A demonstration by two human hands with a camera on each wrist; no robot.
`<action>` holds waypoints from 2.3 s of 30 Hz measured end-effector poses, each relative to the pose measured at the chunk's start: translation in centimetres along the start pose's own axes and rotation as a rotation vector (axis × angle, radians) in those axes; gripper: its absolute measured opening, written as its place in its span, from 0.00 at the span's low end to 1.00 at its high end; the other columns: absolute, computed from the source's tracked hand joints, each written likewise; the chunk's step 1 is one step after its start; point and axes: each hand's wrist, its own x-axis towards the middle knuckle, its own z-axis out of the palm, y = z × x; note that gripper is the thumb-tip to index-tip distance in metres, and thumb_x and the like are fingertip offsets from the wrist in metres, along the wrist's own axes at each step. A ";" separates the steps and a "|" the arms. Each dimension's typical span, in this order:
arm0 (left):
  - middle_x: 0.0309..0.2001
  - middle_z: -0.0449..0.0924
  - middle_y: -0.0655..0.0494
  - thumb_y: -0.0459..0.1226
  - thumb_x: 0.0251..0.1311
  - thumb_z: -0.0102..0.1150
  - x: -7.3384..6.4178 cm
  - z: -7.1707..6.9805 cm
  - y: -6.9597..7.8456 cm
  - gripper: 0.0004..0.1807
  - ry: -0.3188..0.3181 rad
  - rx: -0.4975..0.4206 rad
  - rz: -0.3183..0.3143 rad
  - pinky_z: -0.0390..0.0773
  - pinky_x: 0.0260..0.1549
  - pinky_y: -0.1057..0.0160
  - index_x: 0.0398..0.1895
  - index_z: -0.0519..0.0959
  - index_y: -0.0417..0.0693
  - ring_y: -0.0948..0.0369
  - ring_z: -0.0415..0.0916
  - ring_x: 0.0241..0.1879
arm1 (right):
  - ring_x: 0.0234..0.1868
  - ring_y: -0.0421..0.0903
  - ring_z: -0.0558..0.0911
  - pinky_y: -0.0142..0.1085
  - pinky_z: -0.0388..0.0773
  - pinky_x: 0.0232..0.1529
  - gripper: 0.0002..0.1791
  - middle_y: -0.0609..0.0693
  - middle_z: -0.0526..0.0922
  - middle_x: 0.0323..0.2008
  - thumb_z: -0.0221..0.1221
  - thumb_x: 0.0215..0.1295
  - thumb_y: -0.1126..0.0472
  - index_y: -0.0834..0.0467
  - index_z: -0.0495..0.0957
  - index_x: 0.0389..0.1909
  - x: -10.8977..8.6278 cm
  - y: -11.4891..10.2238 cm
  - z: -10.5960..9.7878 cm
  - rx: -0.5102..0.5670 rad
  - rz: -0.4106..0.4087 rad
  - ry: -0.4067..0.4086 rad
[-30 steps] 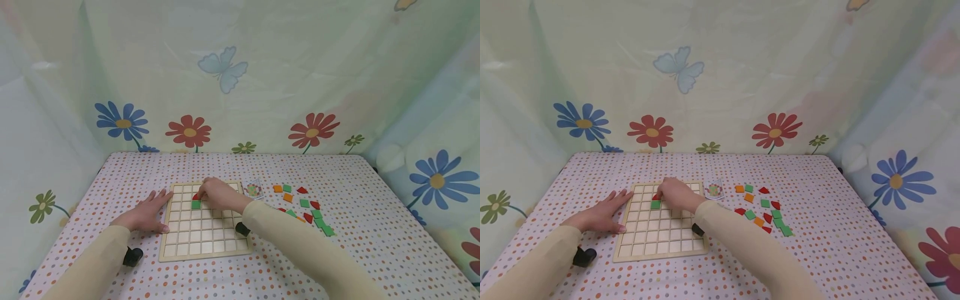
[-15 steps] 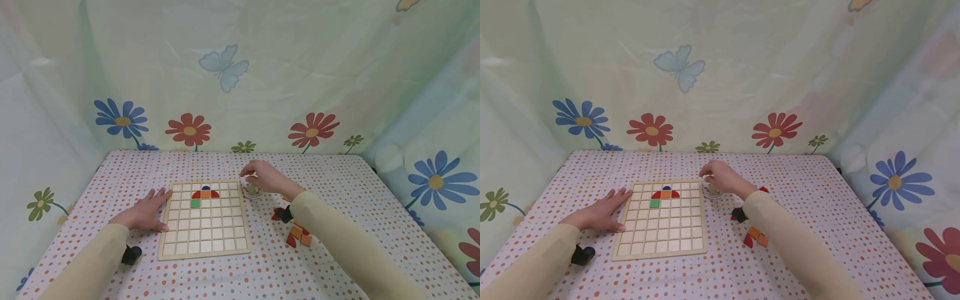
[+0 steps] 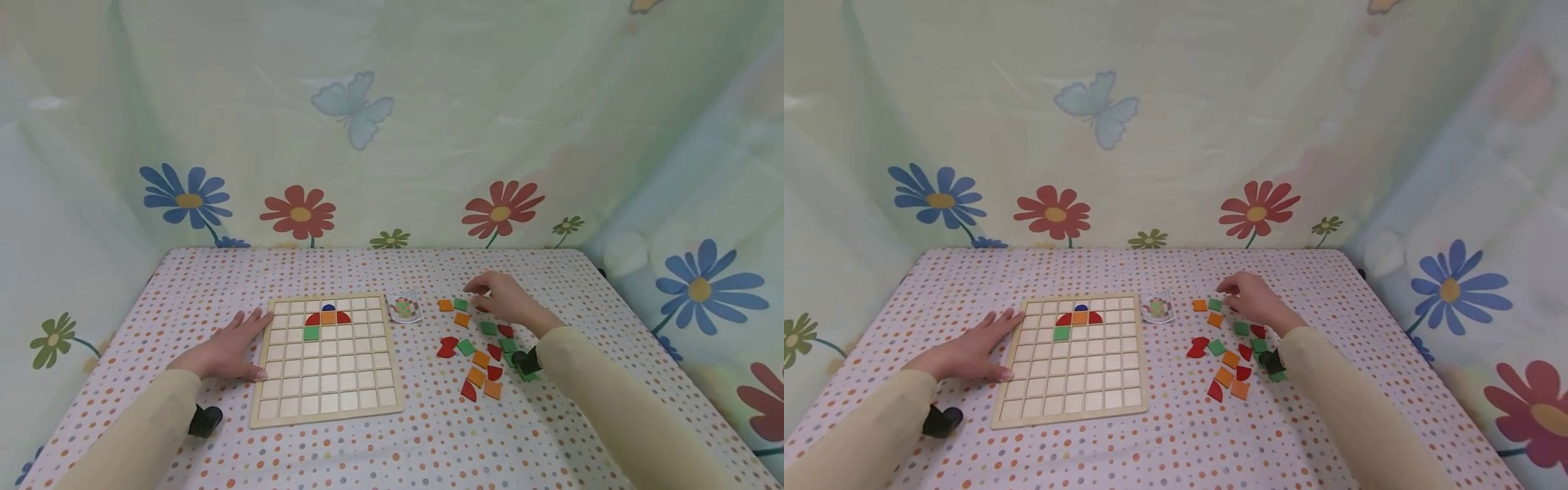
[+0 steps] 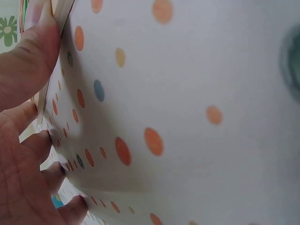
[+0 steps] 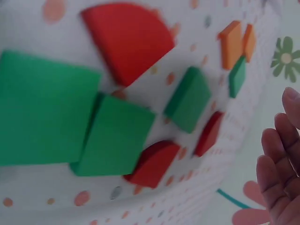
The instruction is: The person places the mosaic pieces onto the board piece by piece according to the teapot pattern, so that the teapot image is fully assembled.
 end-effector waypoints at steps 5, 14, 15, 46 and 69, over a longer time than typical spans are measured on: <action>0.81 0.40 0.29 0.45 0.51 0.78 0.0 0.2 -0.3 0.60 0.009 -0.015 -0.014 0.46 0.71 0.24 0.81 0.51 0.39 0.28 0.34 0.78 | 0.55 0.59 0.78 0.55 0.78 0.60 0.15 0.63 0.80 0.55 0.60 0.72 0.66 0.65 0.82 0.56 0.7 1.1 0.9 0.006 0.059 -0.007; 0.81 0.40 0.29 0.45 0.51 0.78 0.2 0.4 -0.4 0.60 0.008 -0.021 -0.013 0.45 0.72 0.23 0.81 0.50 0.40 0.28 0.33 0.78 | 0.55 0.58 0.77 0.54 0.78 0.60 0.19 0.63 0.80 0.56 0.67 0.66 0.61 0.64 0.82 0.55 2.2 1.5 2.2 0.024 0.141 -0.044; 0.81 0.40 0.29 0.45 0.51 0.78 0.2 0.3 -0.3 0.60 0.008 -0.018 -0.012 0.45 0.72 0.23 0.81 0.50 0.40 0.28 0.33 0.78 | 0.54 0.58 0.77 0.53 0.79 0.60 0.19 0.62 0.80 0.55 0.68 0.66 0.61 0.64 0.83 0.55 2.3 1.6 2.4 0.014 0.139 -0.042; 0.80 0.40 0.29 0.44 0.52 0.78 -0.1 -0.2 0.0 0.60 -0.001 -0.010 -0.007 0.44 0.71 0.23 0.81 0.50 0.38 0.28 0.33 0.78 | 0.59 0.60 0.78 0.52 0.80 0.59 0.12 0.62 0.78 0.57 0.68 0.66 0.61 0.62 0.86 0.48 2.3 -6.7 1.8 0.032 -0.137 -0.010; 0.81 0.40 0.30 0.45 0.52 0.78 0.1 0.1 -0.2 0.60 0.005 -0.024 -0.003 0.43 0.71 0.23 0.81 0.50 0.39 0.28 0.33 0.79 | 0.62 0.53 0.79 0.48 0.79 0.63 0.10 0.53 0.82 0.54 0.71 0.62 0.61 0.58 0.88 0.44 3.9 -15.8 7.8 0.225 -0.251 -0.142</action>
